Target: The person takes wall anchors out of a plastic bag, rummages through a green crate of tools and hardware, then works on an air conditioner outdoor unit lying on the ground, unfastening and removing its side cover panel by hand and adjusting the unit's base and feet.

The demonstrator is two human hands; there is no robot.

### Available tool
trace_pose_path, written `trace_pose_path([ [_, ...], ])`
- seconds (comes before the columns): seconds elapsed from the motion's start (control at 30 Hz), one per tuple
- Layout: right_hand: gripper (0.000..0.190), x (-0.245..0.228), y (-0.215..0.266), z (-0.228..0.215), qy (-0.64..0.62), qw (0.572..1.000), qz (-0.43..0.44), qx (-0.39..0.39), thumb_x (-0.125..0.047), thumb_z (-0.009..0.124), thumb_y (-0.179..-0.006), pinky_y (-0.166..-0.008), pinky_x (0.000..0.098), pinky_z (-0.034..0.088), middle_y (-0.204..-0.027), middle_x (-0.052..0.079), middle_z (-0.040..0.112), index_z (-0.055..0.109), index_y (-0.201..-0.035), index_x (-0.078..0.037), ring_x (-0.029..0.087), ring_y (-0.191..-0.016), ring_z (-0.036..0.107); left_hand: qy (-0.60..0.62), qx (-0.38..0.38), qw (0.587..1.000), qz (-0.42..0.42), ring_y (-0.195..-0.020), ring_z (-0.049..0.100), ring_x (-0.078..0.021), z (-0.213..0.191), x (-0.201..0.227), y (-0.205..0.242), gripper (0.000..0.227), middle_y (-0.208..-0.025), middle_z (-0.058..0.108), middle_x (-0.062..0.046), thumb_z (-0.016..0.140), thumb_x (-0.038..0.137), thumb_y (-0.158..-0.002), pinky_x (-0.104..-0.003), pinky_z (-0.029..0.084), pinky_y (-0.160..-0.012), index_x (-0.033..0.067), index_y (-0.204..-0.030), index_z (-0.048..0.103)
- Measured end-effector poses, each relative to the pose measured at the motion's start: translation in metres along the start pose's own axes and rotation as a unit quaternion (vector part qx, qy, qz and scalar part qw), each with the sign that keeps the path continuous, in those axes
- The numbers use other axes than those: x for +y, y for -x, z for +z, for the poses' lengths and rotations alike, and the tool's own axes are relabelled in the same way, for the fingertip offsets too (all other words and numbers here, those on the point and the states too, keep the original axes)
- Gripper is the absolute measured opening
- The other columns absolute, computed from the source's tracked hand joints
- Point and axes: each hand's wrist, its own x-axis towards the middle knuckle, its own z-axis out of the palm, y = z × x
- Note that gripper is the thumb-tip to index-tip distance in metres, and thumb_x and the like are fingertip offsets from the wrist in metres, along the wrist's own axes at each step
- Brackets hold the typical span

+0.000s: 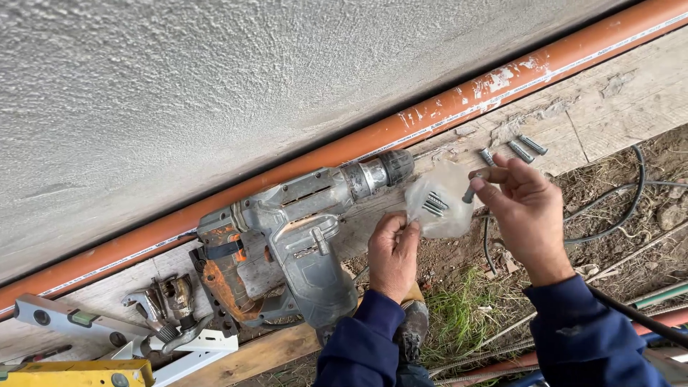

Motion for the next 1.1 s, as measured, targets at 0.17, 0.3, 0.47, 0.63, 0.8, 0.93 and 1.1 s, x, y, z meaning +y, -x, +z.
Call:
trace_pose_path([
  [0.17, 0.036, 0.018, -0.043, -0.070, -0.157, 0.984, -0.015, 0.087, 0.007, 0.071, -0.101, -0.100, 0.0290, 0.061, -0.117, 0.014, 0.074, 0.057, -0.133, 0.010, 0.015, -0.108, 0.074, 0.008, -0.016, 1.000, 0.003, -0.075, 0.058, -0.0073, 0.004, 0.008, -0.002, 0.011, -0.090, 0.065, -0.002, 0.065, 0.011, -0.099, -0.025, 0.051, -0.068, 0.0008, -0.098, 0.068],
  [0.3, 0.033, 0.054, -0.079, -0.106, 0.151, 0.976, -0.055, 0.145, -0.004, 0.077, -0.099, -0.091, 0.0326, 0.058, -0.113, 0.013, 0.075, 0.062, -0.126, 0.008, 0.019, -0.103, 0.073, 0.004, -0.024, 1.000, 0.010, -0.077, 0.059, -0.0074, 0.002, 0.010, -0.002, 0.013, -0.095, 0.066, -0.001, 0.064, 0.013, -0.100, -0.025, 0.051, -0.069, 0.0007, -0.100, 0.068],
  [0.47, 0.022, 0.067, -0.103, -0.110, 0.435, 0.888, -0.113, 0.091, -0.016, 0.082, -0.096, -0.090, 0.0412, 0.056, -0.108, 0.012, 0.077, 0.071, -0.101, 0.002, 0.027, -0.097, 0.073, 0.001, -0.021, 1.000, -0.006, -0.074, 0.057, -0.0079, 0.002, 0.006, -0.001, 0.014, -0.095, 0.066, -0.002, 0.064, 0.014, -0.100, -0.026, 0.050, -0.068, 0.0007, -0.100, 0.068],
  [0.63, 0.016, 0.063, -0.109, -0.106, 0.460, 0.884, -0.077, 0.036, -0.019, 0.080, -0.091, -0.081, 0.0449, 0.056, -0.104, 0.011, 0.077, 0.072, -0.091, -0.005, 0.034, -0.087, 0.072, 0.000, -0.016, 1.000, 0.013, -0.076, 0.058, -0.0080, 0.001, -0.001, -0.001, 0.013, -0.095, 0.066, -0.002, 0.064, 0.013, -0.100, -0.026, 0.051, -0.069, 0.0003, -0.099, 0.068],
  [0.8, 0.016, 0.080, -0.106, -0.116, 0.453, 0.888, -0.064, 0.040, -0.020, 0.076, -0.097, -0.082, 0.0434, 0.056, -0.098, 0.011, 0.077, 0.073, -0.092, -0.005, 0.033, -0.087, 0.072, -0.008, -0.011, 1.000, 0.017, -0.076, 0.060, -0.0093, -0.002, 0.003, -0.003, 0.013, -0.095, 0.067, -0.002, 0.064, 0.013, -0.099, -0.026, 0.052, -0.070, 0.0008, -0.099, 0.068],
  [0.93, 0.017, 0.059, -0.085, -0.106, 0.424, 0.895, -0.109, 0.083, -0.017, 0.072, -0.105, -0.086, 0.0417, 0.056, -0.102, 0.010, 0.078, 0.073, -0.097, -0.002, 0.030, -0.090, 0.073, -0.024, -0.015, 0.999, 0.028, -0.079, 0.064, -0.0101, -0.005, 0.004, -0.003, 0.013, -0.097, 0.068, -0.003, 0.064, 0.012, -0.098, -0.027, 0.054, -0.072, 0.0011, -0.101, 0.070],
  [1.1, 0.024, -0.054, -0.015, -0.020, 0.270, 0.949, -0.160, 0.026, -0.015, 0.071, -0.098, -0.079, 0.0352, 0.059, -0.106, 0.013, 0.075, 0.066, -0.117, -0.002, 0.028, -0.088, 0.075, -0.014, -0.016, 1.000, 0.000, -0.080, 0.066, -0.0103, -0.006, 0.004, -0.004, 0.014, -0.102, 0.070, -0.003, 0.064, 0.012, -0.097, -0.028, 0.055, -0.072, 0.0005, -0.101, 0.070],
])
